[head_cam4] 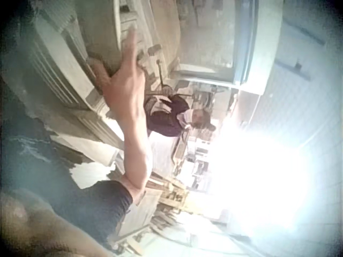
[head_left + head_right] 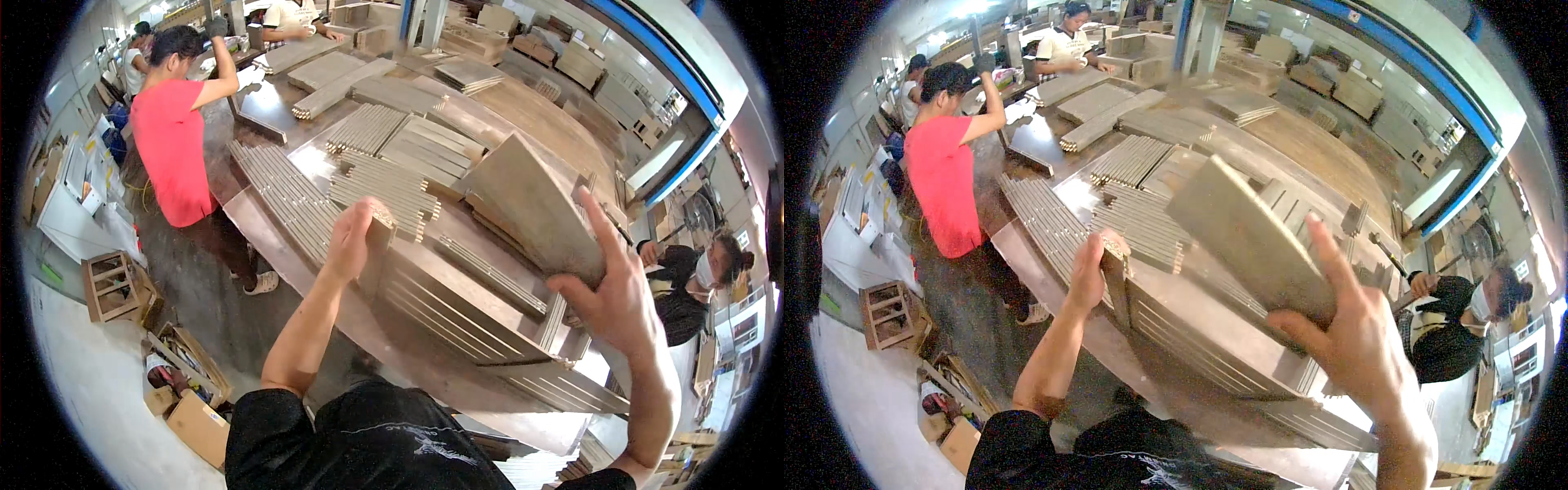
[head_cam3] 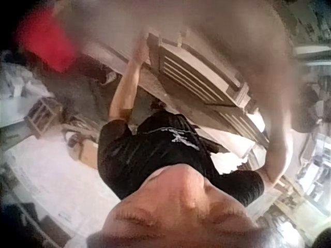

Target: The person picks up wooden panels from a workbench, turns them over, and stacks them on the floor alongside other panels.

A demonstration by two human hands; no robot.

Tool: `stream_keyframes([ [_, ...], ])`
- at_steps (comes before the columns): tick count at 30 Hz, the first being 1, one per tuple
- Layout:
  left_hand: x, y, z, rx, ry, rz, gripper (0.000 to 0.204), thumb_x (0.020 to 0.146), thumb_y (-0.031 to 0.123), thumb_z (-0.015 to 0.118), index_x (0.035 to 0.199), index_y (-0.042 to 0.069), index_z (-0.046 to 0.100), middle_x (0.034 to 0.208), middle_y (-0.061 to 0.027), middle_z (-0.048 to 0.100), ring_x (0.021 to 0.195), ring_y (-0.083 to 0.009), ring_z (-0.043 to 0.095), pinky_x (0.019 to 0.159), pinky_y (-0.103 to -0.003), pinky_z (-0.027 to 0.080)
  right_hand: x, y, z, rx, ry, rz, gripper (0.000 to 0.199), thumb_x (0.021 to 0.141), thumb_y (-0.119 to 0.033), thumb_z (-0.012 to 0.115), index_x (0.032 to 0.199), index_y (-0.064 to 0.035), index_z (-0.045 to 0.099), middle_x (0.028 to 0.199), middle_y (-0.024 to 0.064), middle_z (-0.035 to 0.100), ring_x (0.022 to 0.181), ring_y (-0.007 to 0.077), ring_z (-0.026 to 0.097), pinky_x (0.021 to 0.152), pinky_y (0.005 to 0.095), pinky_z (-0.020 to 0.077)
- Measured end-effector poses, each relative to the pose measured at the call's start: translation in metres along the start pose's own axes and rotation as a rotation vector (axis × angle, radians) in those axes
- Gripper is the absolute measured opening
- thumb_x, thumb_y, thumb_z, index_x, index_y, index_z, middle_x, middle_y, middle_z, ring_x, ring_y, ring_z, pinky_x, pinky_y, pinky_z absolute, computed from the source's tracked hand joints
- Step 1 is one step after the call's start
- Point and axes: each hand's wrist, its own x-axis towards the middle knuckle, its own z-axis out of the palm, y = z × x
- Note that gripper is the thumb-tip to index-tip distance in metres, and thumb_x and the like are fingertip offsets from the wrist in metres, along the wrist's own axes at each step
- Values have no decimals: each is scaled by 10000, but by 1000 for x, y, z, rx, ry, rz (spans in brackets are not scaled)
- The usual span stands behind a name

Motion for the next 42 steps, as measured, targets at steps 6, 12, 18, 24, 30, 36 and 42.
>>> stream_keyframes([
  [6,23,14,7,139,-91,10,488,1000,412,354,767,36,561,627,-48,553,533,-129,546,534,-255,438,-8,11,37,-499,-148,-259,711,814,-474,671,1447,-400,358,721,73,585,563,301,640,504,427,539],
  [12,27,0,5,-67,-137,40,388,986,268,395,744,11,554,709,-20,519,707,-106,460,676,-263,360,5,9,58,-535,-258,-157,668,845,-414,659,1448,-341,382,670,62,544,544,293,600,515,427,512],
  [18,38,2,-3,36,-291,142,471,980,374,357,719,20,525,684,-90,553,621,-164,560,601,-288,452,16,6,70,-497,-242,-241,661,851,-410,651,1450,-323,386,692,69,559,556,299,619,516,422,516],
  [24,35,12,-4,-39,-357,-51,394,948,317,399,764,-1,540,719,-35,467,731,-137,437,711,-293,345,13,-2,67,-504,-246,-275,679,835,-393,672,1449,-295,397,682,65,555,530,284,606,488,410,504],
  [30,34,10,0,-34,-292,-38,356,936,280,396,754,1,521,721,-38,467,732,-143,438,718,-298,356,13,6,80,-520,-269,-280,717,840,-393,681,1469,-283,356,658,67,551,504,283,594,463,416,495],
  [36,36,6,0,2,-288,42,455,983,350,351,709,25,512,683,-103,550,636,-167,530,626,-296,434,17,7,84,-506,-350,-254,716,885,-416,628,1496,-297,274,673,68,576,509,286,604,458,423,500],
  [42,37,9,3,-16,-290,-44,339,947,248,379,723,10,471,700,-36,442,707,-142,424,693,-294,360,13,6,92,-626,-352,-236,702,889,-430,619,1490,-308,277,652,58,583,501,262,615,447,422,506],
])
